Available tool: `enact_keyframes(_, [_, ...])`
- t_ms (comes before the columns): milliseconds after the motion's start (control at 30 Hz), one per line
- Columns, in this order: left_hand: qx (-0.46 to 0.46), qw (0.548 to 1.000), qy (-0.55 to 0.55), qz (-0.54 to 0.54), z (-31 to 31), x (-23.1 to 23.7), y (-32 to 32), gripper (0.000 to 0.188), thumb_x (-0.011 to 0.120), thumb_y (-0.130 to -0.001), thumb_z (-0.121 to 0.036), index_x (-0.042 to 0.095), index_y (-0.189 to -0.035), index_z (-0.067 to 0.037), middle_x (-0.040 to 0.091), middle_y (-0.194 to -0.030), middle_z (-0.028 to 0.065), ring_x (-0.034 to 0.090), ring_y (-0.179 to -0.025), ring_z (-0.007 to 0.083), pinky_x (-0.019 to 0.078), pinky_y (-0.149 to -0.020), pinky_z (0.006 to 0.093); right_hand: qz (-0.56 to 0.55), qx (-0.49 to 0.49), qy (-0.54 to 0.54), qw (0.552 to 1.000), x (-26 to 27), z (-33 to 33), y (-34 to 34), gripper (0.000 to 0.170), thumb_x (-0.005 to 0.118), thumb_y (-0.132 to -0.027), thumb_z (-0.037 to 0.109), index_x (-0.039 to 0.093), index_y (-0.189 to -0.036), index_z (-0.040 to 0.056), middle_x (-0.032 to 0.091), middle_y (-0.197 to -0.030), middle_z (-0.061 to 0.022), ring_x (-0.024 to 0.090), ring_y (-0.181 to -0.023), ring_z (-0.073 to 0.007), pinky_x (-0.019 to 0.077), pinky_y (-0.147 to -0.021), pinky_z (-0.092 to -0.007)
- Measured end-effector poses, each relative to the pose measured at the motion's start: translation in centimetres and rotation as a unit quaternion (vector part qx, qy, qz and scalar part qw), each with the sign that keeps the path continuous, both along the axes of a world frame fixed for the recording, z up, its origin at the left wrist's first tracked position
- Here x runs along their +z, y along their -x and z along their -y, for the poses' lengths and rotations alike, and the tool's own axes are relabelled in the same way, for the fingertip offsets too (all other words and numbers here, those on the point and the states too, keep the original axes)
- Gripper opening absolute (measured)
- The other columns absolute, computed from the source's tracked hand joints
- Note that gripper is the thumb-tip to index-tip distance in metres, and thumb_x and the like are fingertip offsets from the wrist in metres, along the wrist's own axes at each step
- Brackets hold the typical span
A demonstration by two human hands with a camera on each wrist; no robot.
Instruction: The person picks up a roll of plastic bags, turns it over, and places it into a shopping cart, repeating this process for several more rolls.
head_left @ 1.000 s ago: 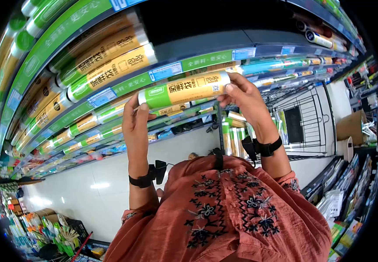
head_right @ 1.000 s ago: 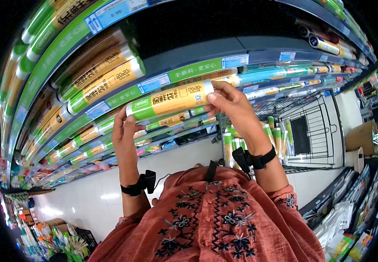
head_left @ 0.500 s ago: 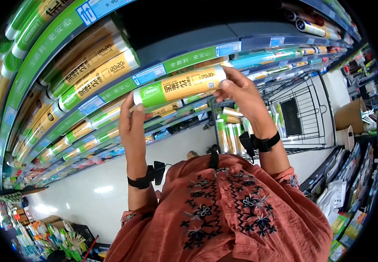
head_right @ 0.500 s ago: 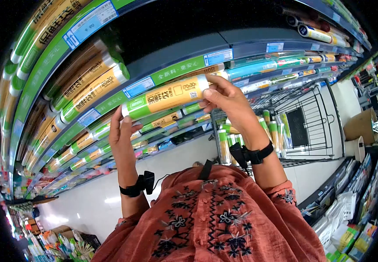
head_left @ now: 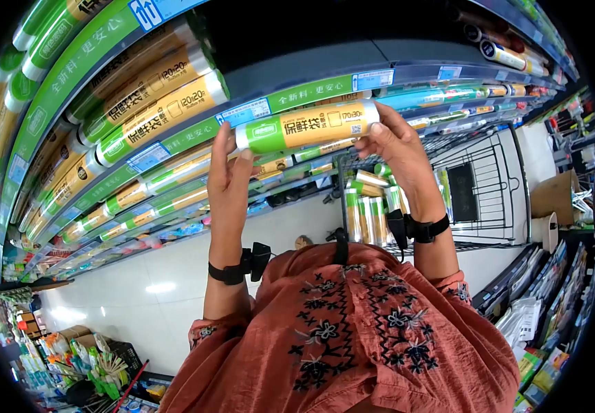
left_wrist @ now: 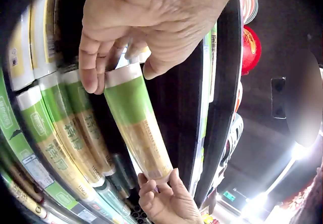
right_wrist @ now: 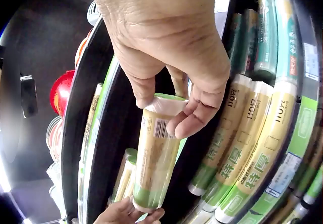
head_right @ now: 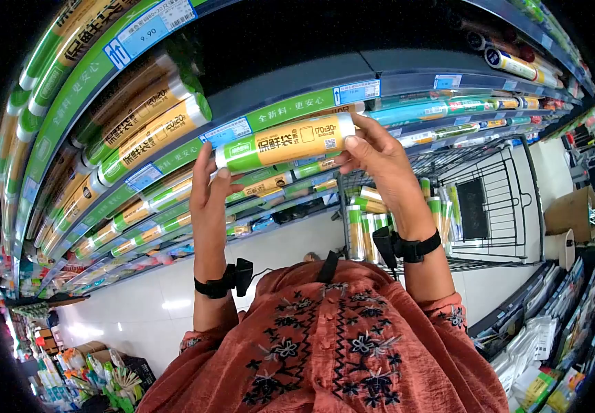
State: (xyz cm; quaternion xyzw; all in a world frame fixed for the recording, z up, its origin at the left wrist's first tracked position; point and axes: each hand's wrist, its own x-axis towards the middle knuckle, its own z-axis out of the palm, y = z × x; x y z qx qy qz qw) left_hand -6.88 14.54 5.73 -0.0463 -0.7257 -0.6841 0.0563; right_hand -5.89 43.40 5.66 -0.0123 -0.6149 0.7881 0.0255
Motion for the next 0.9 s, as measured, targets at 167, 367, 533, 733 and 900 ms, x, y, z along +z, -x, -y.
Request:
enact_keyframes(167, [-0.015, 1.000, 0.009, 0.000, -0.3, -0.3, 0.4, 0.057, 0.057, -0.102, -0.016, 0.040, -0.155, -0.010, 0.047, -0.149, 0.0204, 0.065, -0.107, 0.0162, 0.0571, -0.085, 0.0306, 0.011, -0.010, -0.006, 1.000, -0.1, -0.4, -0.3, 0.060, 0.068, -0.098, 0.025, 0.046, -0.145, -0.0047, 0.063, -0.106, -0.0100, 0.069, -0.091, -0.0191, 0.0583, -0.075, -0.0301])
enact_keyframes(367, [-0.023, 1.000, 0.014, -0.002, -0.6, -0.4, 0.5, 0.054, 0.055, -0.103, -0.017, 0.042, -0.155, -0.012, 0.046, -0.148, 0.0172, 0.064, -0.108, 0.0187, 0.0575, -0.085, 0.0318, 0.017, -0.023, -0.006, 1.000, -0.1, -0.5, -0.6, 0.059, 0.067, -0.098, 0.024, 0.046, -0.145, -0.0051, 0.063, -0.107, -0.0100, 0.068, -0.091, -0.0185, 0.0577, -0.075, -0.0298])
enact_keyframes(533, [-0.032, 0.999, 0.020, 0.006, -0.7, -0.4, 1.0, 0.062, 0.060, -0.100, -0.015, 0.037, -0.157, -0.010, 0.045, -0.152, 0.0211, 0.063, -0.099, 0.0137, 0.0561, -0.084, 0.0287, 0.016, -0.024, -0.009, 1.000, 0.4, -0.2, -1.0, 0.057, 0.067, -0.098, 0.023, 0.047, -0.143, -0.0060, 0.063, -0.108, -0.0098, 0.068, -0.090, -0.0177, 0.0572, -0.075, -0.0286])
enact_keyframes(733, [-0.039, 0.999, 0.019, 0.007, -0.8, -0.3, 0.8, 0.059, 0.058, -0.101, -0.017, 0.039, -0.156, -0.010, 0.045, -0.151, 0.0189, 0.063, -0.102, 0.0141, 0.0565, -0.084, 0.0297, 0.018, -0.019, -0.011, 1.000, 0.4, 0.1, -1.0, 0.057, 0.068, -0.097, 0.024, 0.050, -0.143, -0.0040, 0.064, -0.108, -0.0098, 0.068, -0.089, -0.0176, 0.0569, -0.075, -0.0286])
enact_keyframes(900, [-0.028, 0.999, 0.020, 0.007, -0.3, -0.4, 0.3, 0.059, 0.059, -0.101, -0.017, 0.039, -0.156, -0.009, 0.047, -0.151, 0.0189, 0.063, -0.099, 0.0127, 0.0564, -0.084, 0.0296, 0.011, -0.013, 0.000, 1.000, -0.1, 0.2, -1.0, 0.058, 0.069, -0.097, 0.025, 0.049, -0.143, -0.0038, 0.064, -0.107, -0.0098, 0.068, -0.090, -0.0175, 0.0570, -0.075, -0.0288])
